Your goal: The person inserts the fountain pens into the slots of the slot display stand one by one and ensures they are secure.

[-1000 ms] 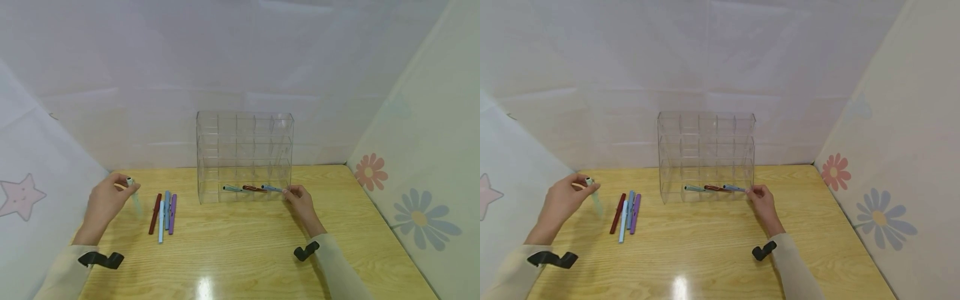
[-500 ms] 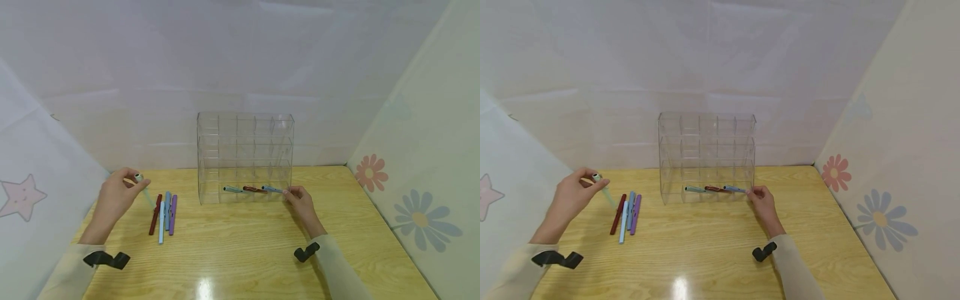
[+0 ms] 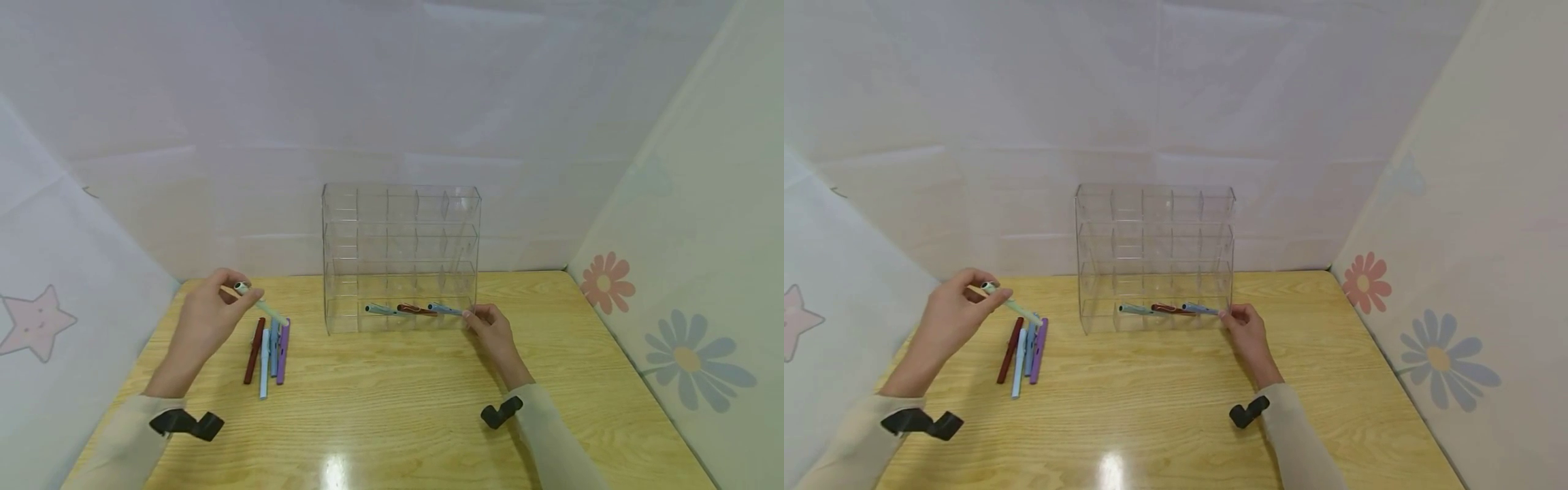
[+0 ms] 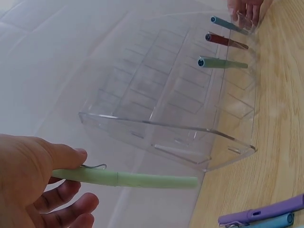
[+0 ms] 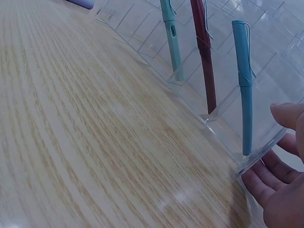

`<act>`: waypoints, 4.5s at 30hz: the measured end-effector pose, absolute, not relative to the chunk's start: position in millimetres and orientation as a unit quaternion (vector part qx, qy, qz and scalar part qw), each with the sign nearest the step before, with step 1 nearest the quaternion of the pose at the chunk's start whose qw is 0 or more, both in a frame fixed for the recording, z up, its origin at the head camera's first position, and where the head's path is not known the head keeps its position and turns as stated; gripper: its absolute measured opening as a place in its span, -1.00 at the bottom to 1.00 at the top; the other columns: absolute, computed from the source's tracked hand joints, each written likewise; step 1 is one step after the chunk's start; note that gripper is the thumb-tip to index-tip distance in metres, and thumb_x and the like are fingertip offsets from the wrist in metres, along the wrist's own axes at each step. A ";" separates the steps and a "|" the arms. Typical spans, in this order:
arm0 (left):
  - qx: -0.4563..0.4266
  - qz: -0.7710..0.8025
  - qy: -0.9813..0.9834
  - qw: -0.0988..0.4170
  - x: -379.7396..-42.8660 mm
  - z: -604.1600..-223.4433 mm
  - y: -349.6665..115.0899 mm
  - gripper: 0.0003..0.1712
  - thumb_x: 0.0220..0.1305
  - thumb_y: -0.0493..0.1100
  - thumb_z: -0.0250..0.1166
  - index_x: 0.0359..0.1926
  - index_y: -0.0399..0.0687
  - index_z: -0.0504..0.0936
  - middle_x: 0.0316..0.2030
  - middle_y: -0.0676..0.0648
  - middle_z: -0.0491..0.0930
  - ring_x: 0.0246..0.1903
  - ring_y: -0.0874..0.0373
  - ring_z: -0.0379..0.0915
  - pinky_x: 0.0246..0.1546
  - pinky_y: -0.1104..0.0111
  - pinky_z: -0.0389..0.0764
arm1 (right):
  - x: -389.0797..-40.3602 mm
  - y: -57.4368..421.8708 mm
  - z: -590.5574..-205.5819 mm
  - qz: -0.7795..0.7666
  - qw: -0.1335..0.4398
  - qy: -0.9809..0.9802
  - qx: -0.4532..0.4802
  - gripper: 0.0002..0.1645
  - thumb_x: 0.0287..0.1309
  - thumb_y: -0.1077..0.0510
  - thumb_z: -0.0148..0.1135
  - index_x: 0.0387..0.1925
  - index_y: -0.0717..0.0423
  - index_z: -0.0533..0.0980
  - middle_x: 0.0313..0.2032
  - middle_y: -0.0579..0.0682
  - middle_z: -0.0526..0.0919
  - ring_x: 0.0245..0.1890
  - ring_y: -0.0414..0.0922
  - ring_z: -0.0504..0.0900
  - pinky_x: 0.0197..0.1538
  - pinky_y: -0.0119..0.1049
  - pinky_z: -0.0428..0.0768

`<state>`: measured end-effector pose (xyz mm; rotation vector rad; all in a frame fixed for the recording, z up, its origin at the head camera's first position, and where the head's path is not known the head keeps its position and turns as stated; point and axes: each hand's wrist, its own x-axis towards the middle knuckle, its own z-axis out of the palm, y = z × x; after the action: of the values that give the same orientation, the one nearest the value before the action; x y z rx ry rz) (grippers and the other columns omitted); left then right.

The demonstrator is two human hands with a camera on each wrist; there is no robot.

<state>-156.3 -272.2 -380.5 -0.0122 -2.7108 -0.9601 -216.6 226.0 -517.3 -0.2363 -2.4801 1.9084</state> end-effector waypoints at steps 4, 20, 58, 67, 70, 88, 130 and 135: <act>-0.014 -0.332 -0.934 0.129 -155.9 -378.5 -264.4 -0.47 0.53 0.22 0.29 0.13 -0.14 0.58 0.05 -0.31 0.67 -0.34 0.04 0.59 -0.59 0.29 0.49 | -216.7 226.5 -517.5 0.608 0.000 -0.791 -0.077 -0.48 0.52 -0.09 0.28 0.25 0.18 0.47 0.19 0.11 0.64 0.11 -0.08 0.66 0.13 -0.37 0.64; -0.039 -0.355 -0.930 0.085 -166.9 -379.1 -232.1 -0.46 0.51 0.23 0.31 0.18 -0.09 0.57 0.05 -0.31 0.67 -0.16 -0.11 0.66 -0.46 0.26 0.57 | -218.9 228.0 -517.9 0.620 0.006 -0.781 -0.080 -0.53 0.52 -0.05 0.29 0.22 0.17 0.48 0.11 0.03 0.66 0.05 -0.11 0.65 0.12 -0.37 0.65; -0.073 -0.422 -0.893 0.137 -188.8 -424.0 -175.8 -0.61 0.44 0.04 0.44 0.07 -0.12 0.61 0.02 -0.17 0.71 -0.14 -0.04 0.63 -0.38 0.33 0.59 | -218.9 228.6 -519.3 0.607 0.007 -0.792 -0.074 -0.54 0.52 -0.05 0.30 0.19 0.19 0.49 0.21 0.13 0.64 0.03 -0.24 0.65 0.05 -0.50 0.61; -0.071 -0.410 -0.902 0.116 -191.6 -433.1 -171.3 -0.60 0.45 0.09 0.43 0.08 -0.07 0.65 -0.07 -0.13 0.73 -0.24 0.03 0.62 -0.44 0.31 0.59 | -216.6 226.5 -518.8 0.619 0.009 -0.782 -0.067 -0.51 0.52 -0.05 0.29 0.22 0.21 0.48 0.16 0.12 0.65 0.08 -0.08 0.69 0.18 -0.23 0.69; -0.072 -0.406 -0.904 0.114 -193.3 -437.8 -169.4 -0.62 0.44 0.10 0.43 0.06 -0.04 0.65 -0.14 -0.11 0.73 -0.31 0.07 0.59 -0.49 0.32 0.56 | -216.1 226.2 -519.2 0.620 0.009 -0.782 -0.065 -0.49 0.53 -0.06 0.28 0.23 0.22 0.47 0.19 0.14 0.64 0.15 0.01 0.70 0.24 -0.15 0.69; -0.066 -0.379 -0.918 0.097 -199.4 -460.5 -156.4 -0.64 0.45 0.13 0.42 0.06 0.04 0.64 -0.05 -0.03 0.72 -0.32 0.13 0.53 -0.47 0.33 0.50 | -216.8 225.9 -521.4 0.616 0.011 -0.785 -0.068 -0.49 0.53 -0.05 0.28 0.25 0.21 0.47 0.20 0.16 0.63 0.18 0.06 0.69 0.25 -0.12 0.69; -0.068 -0.387 -0.912 0.116 -170.0 -450.6 -182.5 -0.56 0.48 0.08 0.40 0.21 -0.01 0.59 0.04 -0.06 0.69 -0.38 0.16 0.56 -0.50 0.37 0.55 | -220.9 228.6 -522.1 0.617 0.006 -0.785 -0.060 -0.50 0.53 -0.06 0.28 0.23 0.20 0.46 0.29 0.18 0.59 0.26 0.08 0.66 0.26 -0.19 0.69; -0.060 -0.371 -0.917 0.137 -165.8 -450.8 -194.7 -0.60 0.46 0.00 0.42 0.18 -0.03 0.60 0.03 -0.13 0.72 -0.38 0.16 0.57 -0.49 0.39 0.54 | -220.0 229.2 -522.0 0.620 0.005 -0.782 -0.061 -0.49 0.53 -0.07 0.29 0.23 0.20 0.47 0.26 0.18 0.60 0.25 0.09 0.66 0.27 -0.16 0.69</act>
<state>-165.8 -194.7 -450.8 -0.1731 -2.6530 -1.0729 -220.0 229.2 -522.0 -0.1895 -2.4494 1.9423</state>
